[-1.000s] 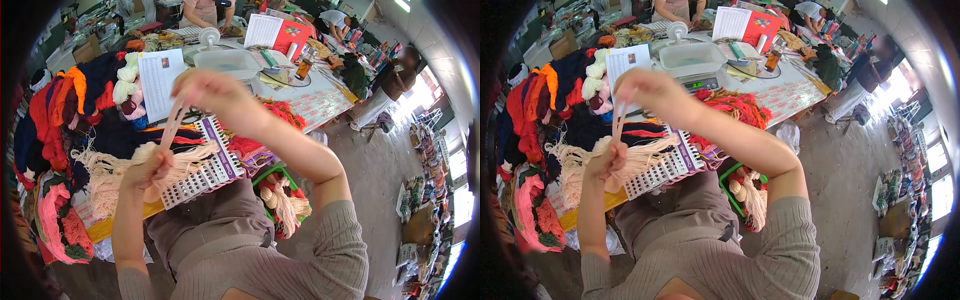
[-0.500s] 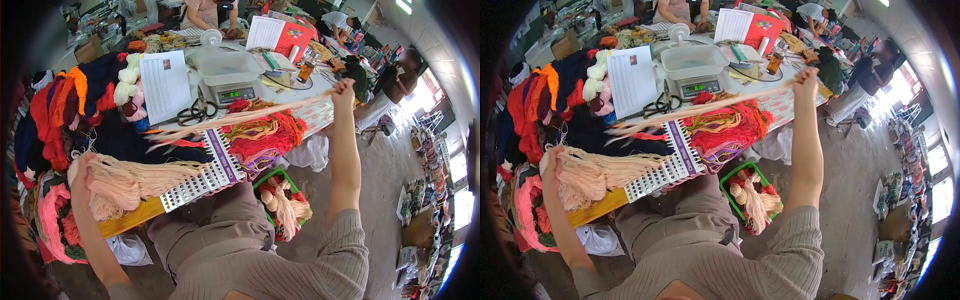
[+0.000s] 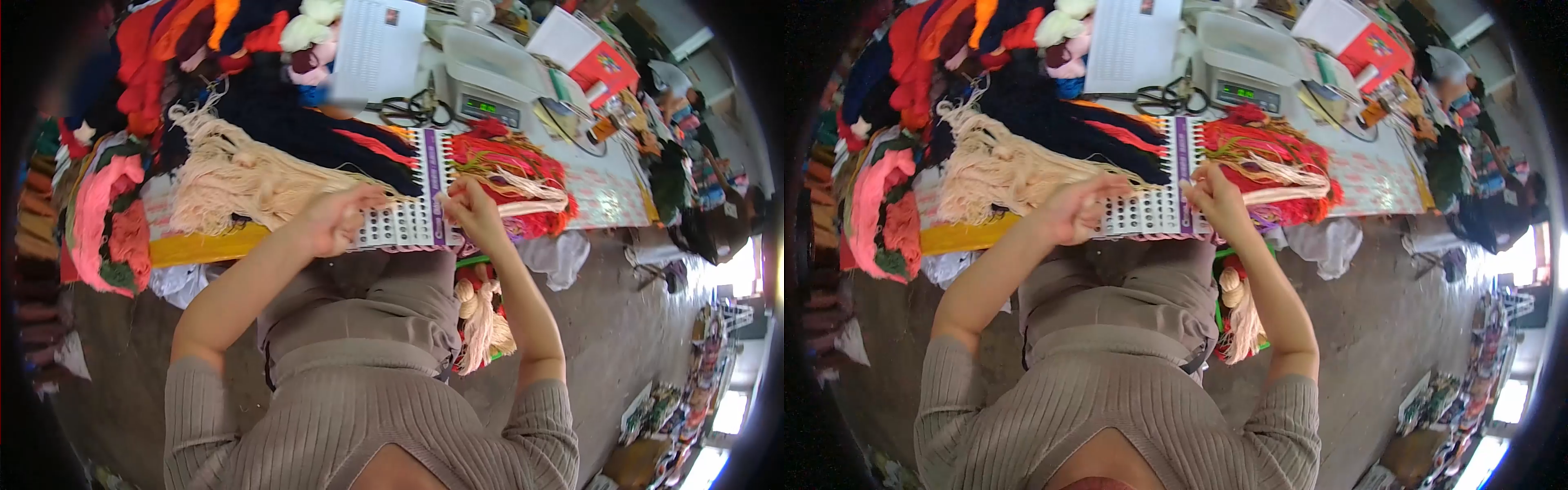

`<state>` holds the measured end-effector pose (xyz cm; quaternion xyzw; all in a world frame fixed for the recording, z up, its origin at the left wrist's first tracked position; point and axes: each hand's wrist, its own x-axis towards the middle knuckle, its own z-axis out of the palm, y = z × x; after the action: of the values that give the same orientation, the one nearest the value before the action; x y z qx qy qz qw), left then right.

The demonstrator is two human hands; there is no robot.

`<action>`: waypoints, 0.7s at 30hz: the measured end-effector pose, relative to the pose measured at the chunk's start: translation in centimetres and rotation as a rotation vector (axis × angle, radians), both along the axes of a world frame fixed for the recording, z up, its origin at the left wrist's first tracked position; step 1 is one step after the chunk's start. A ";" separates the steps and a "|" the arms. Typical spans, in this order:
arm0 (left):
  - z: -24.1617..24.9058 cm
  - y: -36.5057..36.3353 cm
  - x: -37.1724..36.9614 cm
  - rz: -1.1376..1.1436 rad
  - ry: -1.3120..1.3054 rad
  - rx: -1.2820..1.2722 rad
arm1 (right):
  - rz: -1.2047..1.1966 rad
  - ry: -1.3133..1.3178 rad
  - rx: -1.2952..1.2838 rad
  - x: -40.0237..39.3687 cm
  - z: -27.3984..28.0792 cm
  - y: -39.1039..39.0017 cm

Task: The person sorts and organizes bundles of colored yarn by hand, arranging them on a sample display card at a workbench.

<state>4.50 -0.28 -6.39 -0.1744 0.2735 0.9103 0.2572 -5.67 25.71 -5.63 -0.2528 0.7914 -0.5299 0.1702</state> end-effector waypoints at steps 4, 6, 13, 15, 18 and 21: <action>1.1 3.3 0.5 -0.062 -0.080 -0.213 | -0.002 -0.080 0.001 1.3 -2.5 -2.0; -0.1 3.8 0.2 -0.104 -0.064 -0.239 | -0.033 0.012 0.073 1.2 -3.4 -2.4; -2.0 5.9 -1.6 -0.076 -0.083 -0.283 | -0.110 0.055 0.012 1.3 -4.2 -2.6; -1.9 6.5 -2.0 -0.049 0.104 -0.546 | -0.108 0.142 -0.040 1.1 -5.4 -2.1; -2.7 8.0 -2.0 0.086 0.232 -0.845 | -0.093 0.229 0.027 1.0 -5.9 -2.0; -0.4 7.9 -1.7 0.114 0.113 -0.680 | -0.136 0.273 0.066 1.6 -5.0 -2.4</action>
<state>2.79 7.61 -6.83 -0.2142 0.5647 0.7883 0.1178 -4.11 23.33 -10.59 -0.2624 0.8394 -0.4748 0.0329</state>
